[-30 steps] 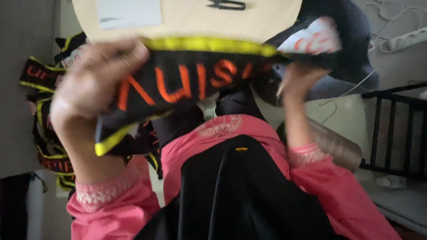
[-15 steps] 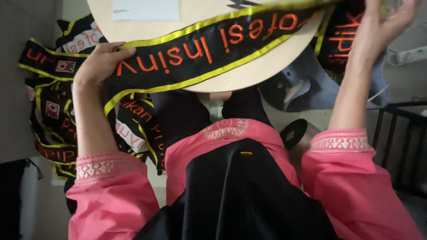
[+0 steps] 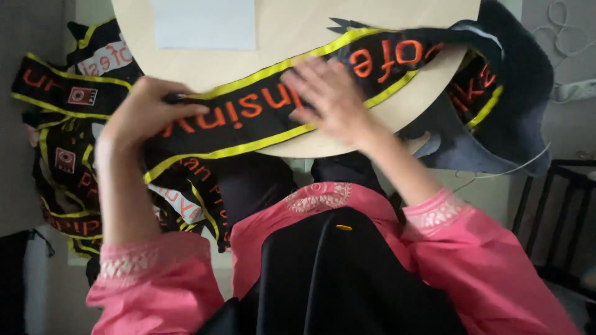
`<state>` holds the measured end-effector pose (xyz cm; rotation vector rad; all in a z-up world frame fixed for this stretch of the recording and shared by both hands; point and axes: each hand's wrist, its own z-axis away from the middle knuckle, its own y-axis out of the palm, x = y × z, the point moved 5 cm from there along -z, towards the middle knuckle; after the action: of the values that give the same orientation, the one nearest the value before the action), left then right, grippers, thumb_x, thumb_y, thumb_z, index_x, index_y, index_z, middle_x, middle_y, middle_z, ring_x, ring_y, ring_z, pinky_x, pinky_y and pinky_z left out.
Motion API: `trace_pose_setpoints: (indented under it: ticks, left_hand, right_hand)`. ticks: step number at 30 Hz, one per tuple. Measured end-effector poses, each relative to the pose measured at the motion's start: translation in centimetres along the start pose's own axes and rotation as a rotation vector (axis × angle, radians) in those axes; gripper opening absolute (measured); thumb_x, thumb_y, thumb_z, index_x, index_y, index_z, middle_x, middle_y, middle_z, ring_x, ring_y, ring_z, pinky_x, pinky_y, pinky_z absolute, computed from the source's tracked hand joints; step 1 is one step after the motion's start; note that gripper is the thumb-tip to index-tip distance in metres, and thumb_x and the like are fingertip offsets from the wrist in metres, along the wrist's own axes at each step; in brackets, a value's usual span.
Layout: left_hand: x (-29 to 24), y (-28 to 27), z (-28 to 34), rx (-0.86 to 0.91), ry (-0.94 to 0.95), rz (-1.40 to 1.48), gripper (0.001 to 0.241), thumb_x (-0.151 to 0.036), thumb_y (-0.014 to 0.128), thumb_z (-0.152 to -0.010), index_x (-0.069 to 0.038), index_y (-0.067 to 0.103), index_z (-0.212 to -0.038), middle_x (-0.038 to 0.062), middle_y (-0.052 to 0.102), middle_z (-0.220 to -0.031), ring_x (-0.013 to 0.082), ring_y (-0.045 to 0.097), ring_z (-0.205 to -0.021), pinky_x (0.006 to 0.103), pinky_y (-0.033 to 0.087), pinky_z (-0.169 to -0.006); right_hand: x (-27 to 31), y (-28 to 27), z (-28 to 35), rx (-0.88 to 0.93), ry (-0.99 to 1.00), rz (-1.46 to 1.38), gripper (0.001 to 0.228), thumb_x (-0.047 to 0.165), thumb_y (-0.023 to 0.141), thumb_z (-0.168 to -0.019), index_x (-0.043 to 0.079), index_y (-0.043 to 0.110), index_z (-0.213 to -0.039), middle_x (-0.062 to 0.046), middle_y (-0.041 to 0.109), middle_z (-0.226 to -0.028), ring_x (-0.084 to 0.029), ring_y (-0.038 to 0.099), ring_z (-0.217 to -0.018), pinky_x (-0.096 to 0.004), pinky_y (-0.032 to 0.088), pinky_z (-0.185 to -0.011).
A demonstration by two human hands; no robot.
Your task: The person folds black fabric sashes with yellow trim and orange text on a table, placing a folded sash into a plastic bag.
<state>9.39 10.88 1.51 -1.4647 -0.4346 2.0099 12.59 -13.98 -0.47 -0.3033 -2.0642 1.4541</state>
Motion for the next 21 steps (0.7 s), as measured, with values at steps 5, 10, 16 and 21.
trace_pose_setpoints:
  ticks: [5,10,16,21]
  left_hand:
    - [-2.9,-3.4,3.4,-0.090,0.124,-0.168,0.025,-0.020,0.072,-0.071,-0.003,0.067,-0.088,0.004,0.063,-0.075,0.0099,0.053,-0.066,0.0249,0.042,-0.054]
    - [-13.4,-2.1,5.1,-0.189,0.661,-0.419,0.017,-0.022,0.075,-0.077,-0.010,0.070,-0.088,0.004,0.063,-0.070,0.0148,0.050,-0.057,0.0290,0.035,-0.056]
    - [-18.3,0.3,4.1,-0.272,0.913,-0.689,0.005,-0.018,0.067,-0.079,-0.016,0.070,-0.082,0.000,0.061,-0.068,0.0255,0.060,-0.067,0.0393,0.036,-0.045]
    - [-15.2,0.6,7.3,-1.364,0.792,0.114,0.018,0.003,0.070,-0.077,-0.002,0.055,-0.086,0.011,0.046,-0.105,0.0242,0.043,-0.104,0.0415,0.037,-0.093]
  right_hand:
    - [-5.5,-7.2,4.3,-0.066,0.343,0.252,0.032,0.025,0.058,-0.088,0.005,0.054,-0.113,-0.013,0.053,-0.112,-0.027,0.047,-0.103,-0.043,0.035,-0.085]
    - [0.7,-11.6,0.2,-0.316,-0.120,0.004,0.053,0.027,0.076,-0.079,-0.005,0.054,-0.114,-0.022,0.058,-0.111,-0.035,0.055,-0.106,-0.043,0.043,-0.097]
    - [4.9,-9.2,-4.3,0.474,0.241,-0.504,0.085,0.050,0.067,-0.058,0.019,0.034,-0.130,-0.004,0.041,-0.133,-0.021,0.038,-0.120,-0.031,0.027,-0.098]
    - [3.0,-9.6,-6.1,-0.295,0.321,-1.096,0.021,0.032,0.054,-0.082,0.013,0.061,-0.078,0.009,0.057,-0.072,0.001,0.051,-0.068,-0.014,0.041,-0.062]
